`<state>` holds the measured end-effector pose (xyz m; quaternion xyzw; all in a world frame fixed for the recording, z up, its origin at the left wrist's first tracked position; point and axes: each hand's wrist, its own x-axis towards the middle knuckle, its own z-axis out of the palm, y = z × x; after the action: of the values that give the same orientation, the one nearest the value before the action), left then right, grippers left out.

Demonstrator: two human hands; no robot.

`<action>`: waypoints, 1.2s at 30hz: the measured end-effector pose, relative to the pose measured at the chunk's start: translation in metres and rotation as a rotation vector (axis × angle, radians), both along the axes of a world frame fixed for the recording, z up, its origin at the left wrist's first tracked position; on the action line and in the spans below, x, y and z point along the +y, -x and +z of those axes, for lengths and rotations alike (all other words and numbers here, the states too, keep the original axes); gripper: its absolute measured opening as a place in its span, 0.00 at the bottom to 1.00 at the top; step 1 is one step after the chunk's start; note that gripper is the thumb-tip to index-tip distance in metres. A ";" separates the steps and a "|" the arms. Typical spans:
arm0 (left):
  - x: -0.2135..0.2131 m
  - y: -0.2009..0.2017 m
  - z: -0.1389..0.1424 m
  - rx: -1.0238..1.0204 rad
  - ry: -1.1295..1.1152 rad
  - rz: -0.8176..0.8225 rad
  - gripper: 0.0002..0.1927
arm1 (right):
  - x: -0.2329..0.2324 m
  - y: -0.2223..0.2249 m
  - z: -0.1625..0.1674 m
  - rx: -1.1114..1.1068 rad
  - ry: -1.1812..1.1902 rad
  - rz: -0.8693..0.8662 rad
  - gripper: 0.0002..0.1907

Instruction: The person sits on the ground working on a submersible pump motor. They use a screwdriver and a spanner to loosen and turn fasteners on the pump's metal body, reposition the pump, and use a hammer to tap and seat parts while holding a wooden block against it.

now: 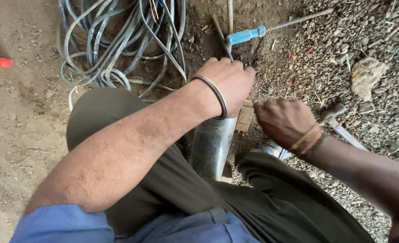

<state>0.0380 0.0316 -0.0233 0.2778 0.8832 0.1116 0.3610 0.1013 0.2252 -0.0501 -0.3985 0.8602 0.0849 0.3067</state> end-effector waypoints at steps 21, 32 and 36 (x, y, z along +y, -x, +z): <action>0.002 0.004 0.004 -0.070 -0.021 -0.006 0.22 | 0.097 -0.026 -0.131 0.110 0.282 -0.405 0.11; 0.003 0.000 -0.011 0.000 -0.044 0.027 0.21 | 0.014 -0.011 -0.022 0.058 0.090 -0.145 0.15; -0.001 0.000 -0.011 -0.022 -0.046 0.064 0.21 | -0.015 -0.012 -0.034 -0.100 -0.132 -0.149 0.12</action>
<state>0.0378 0.0301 -0.0339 0.2566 0.8849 0.1463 0.3602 0.1130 0.2098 -0.0837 -0.3160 0.8635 0.0983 0.3805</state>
